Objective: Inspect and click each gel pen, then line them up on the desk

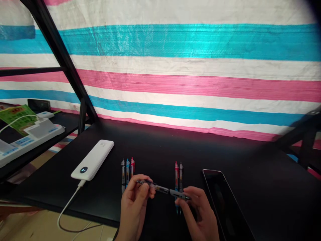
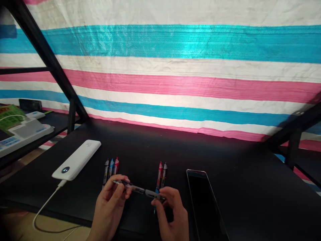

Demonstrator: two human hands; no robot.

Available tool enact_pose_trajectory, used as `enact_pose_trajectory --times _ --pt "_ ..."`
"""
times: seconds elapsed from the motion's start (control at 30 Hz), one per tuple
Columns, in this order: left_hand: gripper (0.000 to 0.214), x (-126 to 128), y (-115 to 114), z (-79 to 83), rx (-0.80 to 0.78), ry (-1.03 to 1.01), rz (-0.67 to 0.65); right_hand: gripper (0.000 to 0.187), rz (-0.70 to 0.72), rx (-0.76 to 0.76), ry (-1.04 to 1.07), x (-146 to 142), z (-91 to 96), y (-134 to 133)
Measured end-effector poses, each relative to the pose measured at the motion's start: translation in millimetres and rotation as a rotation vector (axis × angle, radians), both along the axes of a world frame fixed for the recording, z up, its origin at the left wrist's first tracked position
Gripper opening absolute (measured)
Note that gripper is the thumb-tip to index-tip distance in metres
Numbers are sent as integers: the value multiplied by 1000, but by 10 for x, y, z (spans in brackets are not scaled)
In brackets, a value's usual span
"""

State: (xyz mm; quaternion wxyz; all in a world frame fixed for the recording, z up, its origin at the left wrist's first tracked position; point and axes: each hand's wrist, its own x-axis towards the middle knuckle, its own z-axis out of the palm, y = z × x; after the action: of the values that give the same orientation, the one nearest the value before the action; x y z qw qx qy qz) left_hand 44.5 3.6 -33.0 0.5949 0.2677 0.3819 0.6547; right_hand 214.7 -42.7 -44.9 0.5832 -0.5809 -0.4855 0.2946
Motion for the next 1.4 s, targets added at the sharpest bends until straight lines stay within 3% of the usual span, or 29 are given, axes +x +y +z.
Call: enact_pose_trajectory --times 0.2,0.37,0.47,0.67,0.83,1.4 --pt "26 49 -9 95 -24 -25 45 29 71 -20 -17 11 12 -7" --pt "26 26 -6 53 -12 -17 30 14 24 -24 -18 -7 8 -3" --pt "24 12 0 19 -10 -21 40 30 107 -33 -73 16 0 0" --pt "23 -26 14 -28 18 -3 -8 16 34 -38 -41 8 -2 -3" --pt "22 -27 7 -42 19 8 -6 42 136 -61 -116 -13 76 -1" --pt "22 38 15 -13 27 64 -16 51 115 -125 -69 -13 2 -16"
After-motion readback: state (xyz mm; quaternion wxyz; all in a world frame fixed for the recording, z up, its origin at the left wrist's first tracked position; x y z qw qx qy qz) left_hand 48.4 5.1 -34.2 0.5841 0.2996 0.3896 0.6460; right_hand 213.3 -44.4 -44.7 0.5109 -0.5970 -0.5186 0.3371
